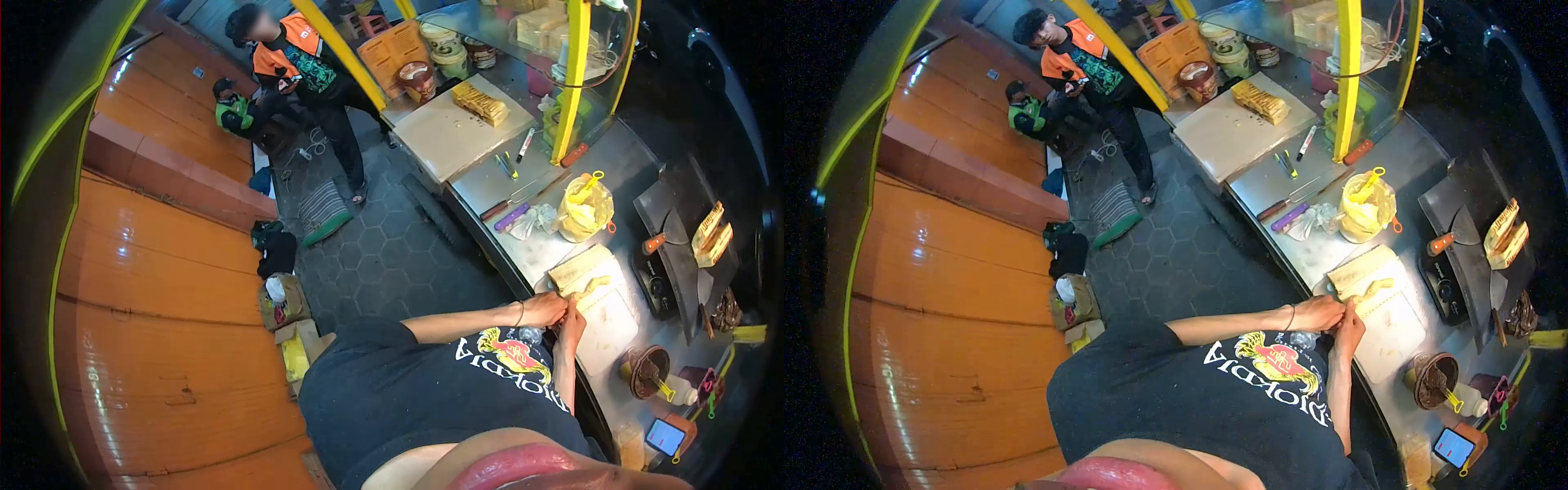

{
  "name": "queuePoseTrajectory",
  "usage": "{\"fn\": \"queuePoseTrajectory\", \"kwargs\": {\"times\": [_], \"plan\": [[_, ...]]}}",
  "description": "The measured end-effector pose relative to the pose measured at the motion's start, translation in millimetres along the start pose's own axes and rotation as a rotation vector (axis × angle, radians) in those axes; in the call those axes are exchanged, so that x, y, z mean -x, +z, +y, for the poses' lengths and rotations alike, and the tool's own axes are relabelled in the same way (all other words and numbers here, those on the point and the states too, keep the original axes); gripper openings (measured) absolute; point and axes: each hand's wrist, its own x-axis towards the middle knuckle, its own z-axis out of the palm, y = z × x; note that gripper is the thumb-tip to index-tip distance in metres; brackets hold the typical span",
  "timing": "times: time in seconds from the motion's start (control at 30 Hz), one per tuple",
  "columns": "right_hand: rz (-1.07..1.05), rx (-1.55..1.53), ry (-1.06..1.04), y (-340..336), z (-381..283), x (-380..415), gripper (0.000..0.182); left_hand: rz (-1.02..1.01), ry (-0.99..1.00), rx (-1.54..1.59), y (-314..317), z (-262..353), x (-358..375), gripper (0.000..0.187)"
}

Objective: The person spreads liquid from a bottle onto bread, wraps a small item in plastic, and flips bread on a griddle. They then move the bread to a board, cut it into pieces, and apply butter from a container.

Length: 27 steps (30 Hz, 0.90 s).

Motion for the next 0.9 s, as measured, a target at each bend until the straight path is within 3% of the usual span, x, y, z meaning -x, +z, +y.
{"fn": "queuePoseTrajectory", "kwargs": {"times": [0.03, 0.17, 0.27, 0.33, 0.37, 0.4, 0.47, 0.53, 0.57, 0.6, 0.63, 0.67, 0.73, 0.8, 0.9], "plan": [[-0.007, 0.008, 0.003, 4, 1, -5, 0.047, 0.069, 0.098, -0.030, -2, -5, -1, 0.017], [0.115, 0.024, -0.081, 1, 23, -19, 0.045, 0.047, 0.143, -0.137, 4, -11, -3, 0.018], [0.139, 0.019, -0.135, -11, 37, -19, 0.042, 0.046, 0.097, 0.106, -7, 0, 9, 0.019], [0.133, 0.009, -0.132, -5, 28, -13, 0.041, -0.080, 0.093, 0.335, -16, -1, 14, 0.019], [0.140, 0.004, -0.140, 0, 26, -9, 0.040, -0.110, 0.131, 0.244, -19, 0, 15, 0.017], [0.153, 0.006, -0.139, 5, 19, 1, 0.040, -0.159, 0.293, -0.051, -18, -4, 8, 0.020], [0.098, 0.055, -0.081, 7, 2, 11, 0.035, -0.191, 0.210, 0.041, -25, -2, 13, 0.019], [0.164, 0.121, -0.186, -1, 24, 3, 0.040, -0.191, 0.199, -0.044, -13, -4, 9, 0.020], [0.134, 0.096, -0.071, -1, 7, 14, 0.039, -0.172, 0.086, 0.159, -15, 2, 10, 0.018], [0.143, 0.113, -0.079, -11, 25, 3, 0.038, -0.167, 0.186, 0.003, -8, -6, 9, 0.017], [0.145, 0.017, -0.012, 1, -4, 24, 0.038, -0.101, 0.323, -0.082, 1, -14, 8, 0.016], [0.164, 0.027, 0.075, 1, -11, 24, 0.041, -0.119, 0.323, -0.067, -6, -4, 7, 0.018], [0.170, 0.081, 0.018, 2, -8, 27, 0.045, -0.142, 0.309, -0.164, -6, -1, 8, 0.018], [0.231, 0.172, -0.021, -1, -1, 28, 0.046, -0.080, 0.216, 0.045, -8, 10, 9, 0.020], [0.287, 0.188, -0.122, -7, 20, 19, 0.044, -0.106, 0.216, 0.085, -9, 12, 8, 0.022]]}}
